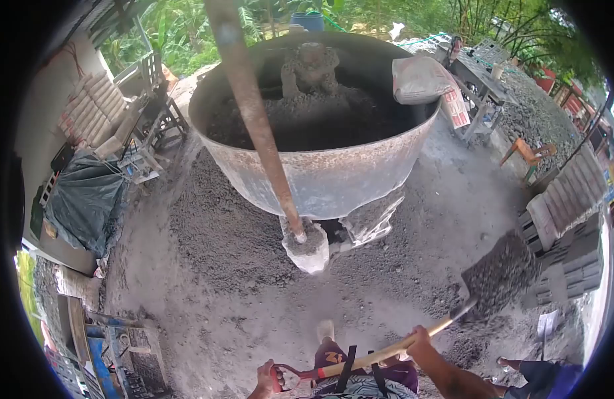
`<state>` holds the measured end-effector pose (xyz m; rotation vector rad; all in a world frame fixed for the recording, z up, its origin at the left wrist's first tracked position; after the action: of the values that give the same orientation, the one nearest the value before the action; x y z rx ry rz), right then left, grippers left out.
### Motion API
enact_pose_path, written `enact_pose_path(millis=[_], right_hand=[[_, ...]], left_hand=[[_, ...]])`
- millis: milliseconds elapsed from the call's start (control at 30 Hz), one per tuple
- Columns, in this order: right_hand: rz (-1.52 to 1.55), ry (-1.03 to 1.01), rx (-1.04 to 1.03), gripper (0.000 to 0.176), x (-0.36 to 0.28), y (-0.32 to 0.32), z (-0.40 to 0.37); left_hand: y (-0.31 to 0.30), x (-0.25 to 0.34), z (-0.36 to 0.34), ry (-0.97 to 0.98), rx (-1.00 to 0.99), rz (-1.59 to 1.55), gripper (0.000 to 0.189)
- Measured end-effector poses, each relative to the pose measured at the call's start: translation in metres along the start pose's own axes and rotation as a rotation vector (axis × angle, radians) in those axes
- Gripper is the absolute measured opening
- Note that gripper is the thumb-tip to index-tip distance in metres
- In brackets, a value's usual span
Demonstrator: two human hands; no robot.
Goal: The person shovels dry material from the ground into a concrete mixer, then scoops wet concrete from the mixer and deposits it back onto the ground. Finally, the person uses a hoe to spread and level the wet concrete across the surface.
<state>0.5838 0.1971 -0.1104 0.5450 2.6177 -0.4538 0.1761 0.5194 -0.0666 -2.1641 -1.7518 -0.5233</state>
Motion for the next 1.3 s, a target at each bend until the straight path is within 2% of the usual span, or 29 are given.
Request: enact_pose_path(millis=[33,67,100,133,167,200,233,300,367,433,533,600,633,700,800,833,900,1000,1067,1133,1167,1200,1267,1300], right_hand=[[-0.008,0.028,-0.057,0.019,-0.025,0.032,-0.057],[-0.095,-0.101,-0.079,0.017,-0.044,0.063,-0.092],[-0.134,-0.208,-0.061,0.017,-0.06,0.095,-0.112],[0.0,-0.25,-0.125,0.019,-0.071,0.127,-0.179],[-0.149,-0.304,-0.168,0.019,-0.086,0.156,-0.206],[-0.088,-0.348,-0.227,0.02,-0.092,0.186,-0.231],[-0.081,-0.418,-0.331,0.021,-0.095,0.212,-0.27],[-0.118,-0.452,-0.582,0.021,-0.094,0.266,-0.304],[-0.118,-0.378,-0.724,0.02,-0.077,0.311,-0.339],[-0.276,-0.424,-0.764,0.019,-0.065,0.353,-0.348],[-0.343,-0.481,-0.696,0.02,-0.043,0.351,-0.364],[-0.287,-0.364,-0.824,0.021,-0.036,0.31,-0.362],[-0.235,-0.377,-0.803,0.019,-0.034,0.281,-0.374],[-0.165,-0.367,-0.748,0.019,-0.031,0.234,-0.373],[-0.014,-0.268,-0.66,0.019,-0.05,0.171,-0.321],[0.048,-0.242,-0.6,0.017,-0.06,0.152,-0.299],[0.209,-0.191,-0.485,0.016,-0.084,0.11,-0.248],[0.461,-0.136,-0.322,0.019,-0.116,0.041,-0.197],[0.543,-0.101,-0.194,0.018,-0.129,-0.004,-0.146],[0.621,-0.078,-0.09,0.017,-0.142,-0.045,-0.093],[0.695,0.02,0.003,0.018,-0.145,-0.065,-0.066],[0.766,0.118,0.101,0.019,-0.148,-0.087,-0.041],[0.761,0.232,0.202,0.02,-0.153,-0.121,0.009],[0.771,0.327,0.274,0.021,-0.151,-0.136,0.033]], left_hand=[[-0.003,-0.008,0.013,0.002,-0.012,-0.054,0.041],[-0.001,-0.016,0.027,0.009,-0.024,-0.114,0.043],[0.005,-0.017,0.031,-0.093,-0.087,-0.208,0.044],[0.015,-0.012,0.029,-0.193,-0.147,-0.3,0.045],[0.026,-0.006,0.021,-0.22,-0.166,-0.363,0.046],[0.035,0.001,0.013,-0.23,-0.265,-0.457,0.043],[0.042,0.016,0.001,-0.22,-0.265,-0.46,0.043],[0.052,0.043,-0.024,-0.316,-0.294,-0.499,0.037],[0.058,0.05,-0.019,-0.298,-0.271,-0.421,0.034],[0.057,0.039,-0.023,-0.285,-0.251,-0.353,0.031],[0.023,0.031,-0.038,-0.214,-0.242,-0.363,0.028],[0.007,0.032,-0.036,-0.175,-0.245,-0.369,0.028],[0.001,0.032,-0.032,-0.164,-0.245,-0.371,0.027],[-0.021,0.032,-0.012,-0.316,-0.134,-0.441,0.037],[-0.003,0.051,-0.008,-0.253,-0.047,-0.233,0.044],[0.01,0.057,-0.001,-0.161,-0.053,-0.158,0.045],[0.05,0.07,0.016,-0.073,-0.111,-0.039,0.048],[0.12,0.092,0.021,0.233,-0.205,0.117,0.047],[0.187,0.119,-0.012,0.523,-0.23,0.3,0.037],[0.254,0.134,-0.049,0.789,-0.391,0.416,0.032],[0.294,0.137,-0.068,0.902,-0.476,0.458,0.03],[0.332,0.134,-0.082,0.884,-0.472,0.483,0.03],[0.409,0.126,-0.114,1.259,-0.773,0.727,0.026],[0.449,0.12,-0.134,1.257,-0.79,0.749,0.026]])
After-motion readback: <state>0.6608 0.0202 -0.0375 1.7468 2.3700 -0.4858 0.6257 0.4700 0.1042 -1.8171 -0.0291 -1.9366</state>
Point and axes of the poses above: each hand's wrist, its own z-axis towards the middle knuckle, its own y-axis out of the palm, x = y × z, the point moved 1 cm from there along z, towards the middle knuckle, and after that the axes turned 14 degrees about x, right-handed, at the moved point
